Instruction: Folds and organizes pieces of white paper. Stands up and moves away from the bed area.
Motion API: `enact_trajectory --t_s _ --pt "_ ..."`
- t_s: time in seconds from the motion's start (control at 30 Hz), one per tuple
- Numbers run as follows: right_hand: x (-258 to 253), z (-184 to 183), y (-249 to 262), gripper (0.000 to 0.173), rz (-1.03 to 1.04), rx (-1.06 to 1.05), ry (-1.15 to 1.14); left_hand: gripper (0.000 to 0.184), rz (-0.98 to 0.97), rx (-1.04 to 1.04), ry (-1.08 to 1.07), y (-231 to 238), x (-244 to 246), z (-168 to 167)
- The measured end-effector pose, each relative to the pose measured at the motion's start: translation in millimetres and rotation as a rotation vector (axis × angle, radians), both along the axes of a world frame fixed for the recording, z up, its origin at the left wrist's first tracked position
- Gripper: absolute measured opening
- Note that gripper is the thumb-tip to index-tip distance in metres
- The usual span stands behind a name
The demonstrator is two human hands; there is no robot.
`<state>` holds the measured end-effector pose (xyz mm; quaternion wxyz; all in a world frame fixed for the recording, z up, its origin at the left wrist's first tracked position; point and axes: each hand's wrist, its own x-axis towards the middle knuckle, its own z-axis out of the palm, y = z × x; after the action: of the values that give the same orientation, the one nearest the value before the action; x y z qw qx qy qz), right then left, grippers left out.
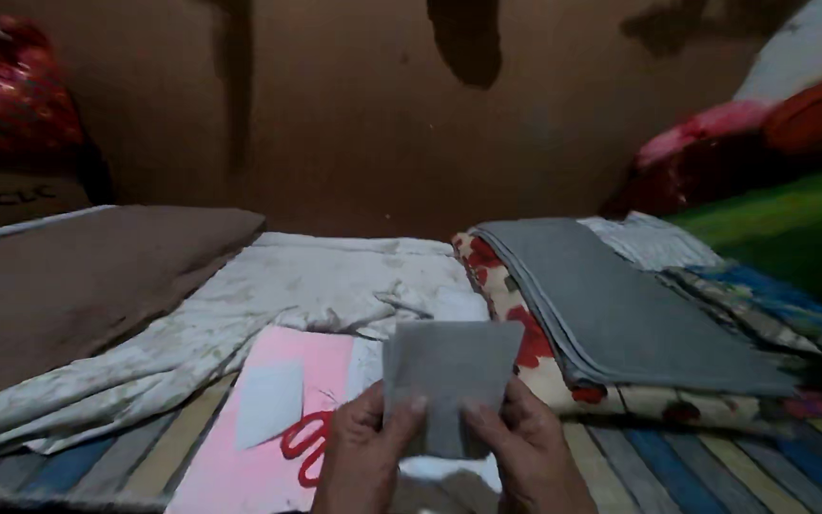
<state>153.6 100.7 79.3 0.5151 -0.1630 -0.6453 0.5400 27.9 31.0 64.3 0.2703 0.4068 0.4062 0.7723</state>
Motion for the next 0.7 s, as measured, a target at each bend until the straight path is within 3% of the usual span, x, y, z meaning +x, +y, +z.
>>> enact_trajectory --t_s 0.07,0.17,0.2,0.33,0.5,0.7 --pt "10 -11 8 0.017 -0.093 0.038 0.029 0.011 0.029 0.054 0.116 13 5 -15" --pt "52 -23 30 0.021 -0.359 0.101 0.061 0.04 -0.024 0.038 0.312 22 3 -33" --pt "69 -26 36 0.023 -0.464 0.103 0.07 0.042 -0.045 0.019 0.327 23 0 -35" --pt "115 -65 51 0.022 -0.811 0.034 0.05 0.021 -0.103 -0.093 0.273 19 -9 -51" --pt "118 -131 61 0.025 -0.803 -0.301 -0.157 0.021 -0.156 -0.253 0.263 14 -2 -61" --pt "112 -102 57 0.016 -0.864 -0.135 0.077 0.02 -0.233 -0.276 0.273 17 8 -55"
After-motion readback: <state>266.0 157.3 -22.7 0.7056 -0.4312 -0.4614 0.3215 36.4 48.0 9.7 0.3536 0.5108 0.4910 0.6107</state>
